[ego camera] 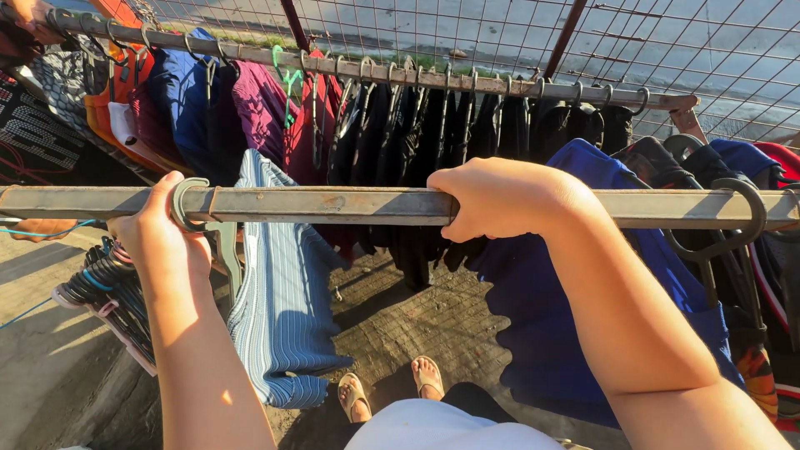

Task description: Hanging various items of clothing onto a large metal drying rack using plastic hangers.

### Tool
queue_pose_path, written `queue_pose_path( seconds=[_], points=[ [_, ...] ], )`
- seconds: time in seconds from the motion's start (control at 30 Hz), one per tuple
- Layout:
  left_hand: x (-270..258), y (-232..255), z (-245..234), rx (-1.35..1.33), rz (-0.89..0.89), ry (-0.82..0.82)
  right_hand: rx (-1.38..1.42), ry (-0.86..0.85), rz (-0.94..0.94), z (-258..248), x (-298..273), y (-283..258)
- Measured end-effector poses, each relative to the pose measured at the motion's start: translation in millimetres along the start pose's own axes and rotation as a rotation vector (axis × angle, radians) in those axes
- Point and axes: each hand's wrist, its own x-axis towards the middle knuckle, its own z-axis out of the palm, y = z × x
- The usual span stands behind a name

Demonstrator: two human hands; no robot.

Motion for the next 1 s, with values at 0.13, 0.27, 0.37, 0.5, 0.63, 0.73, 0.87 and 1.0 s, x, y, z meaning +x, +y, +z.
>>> queue_pose_path(
  seconds=[0.13,0.27,0.37,0.5,0.63,0.73,0.87,1.0],
  points=[
    [-8.2,1.1,5.0,-0.017,-0.057,0.043,-0.034,-0.023,0.021,-5.2,-10.1,1.8],
    [-8.7,4.9,14.0,-0.007,0.002,-0.055,-0.063,0.012,0.033,-17.6,-22.8,-0.8],
    [-15.3,14.2,28.4,-0.002,-0.015,0.051,-0.056,-0.029,0.128,-29.7,-36.0,-2.6],
    [-22.9,24.1,43.5,-0.046,0.059,-0.072,-0.119,-0.017,0.163,-41.7,-49.6,-7.6],
    [-32.9,27.3,42.1,-0.019,0.038,-0.013,-0.117,-0.059,0.196,-37.9,-51.9,-2.3],
    [-35.2,31.5,37.7,-0.035,0.045,-0.093,-0.104,-0.046,0.193,-31.1,-54.4,-5.7],
    [-44.4,31.3,27.5,-0.058,0.039,-0.075,-0.172,-0.028,0.152,-20.2,-68.0,-8.4],
    [-61.2,38.7,33.2,-0.069,0.05,-0.052,-0.179,-0.013,0.155,-12.6,-83.3,-4.8]
  ],
)
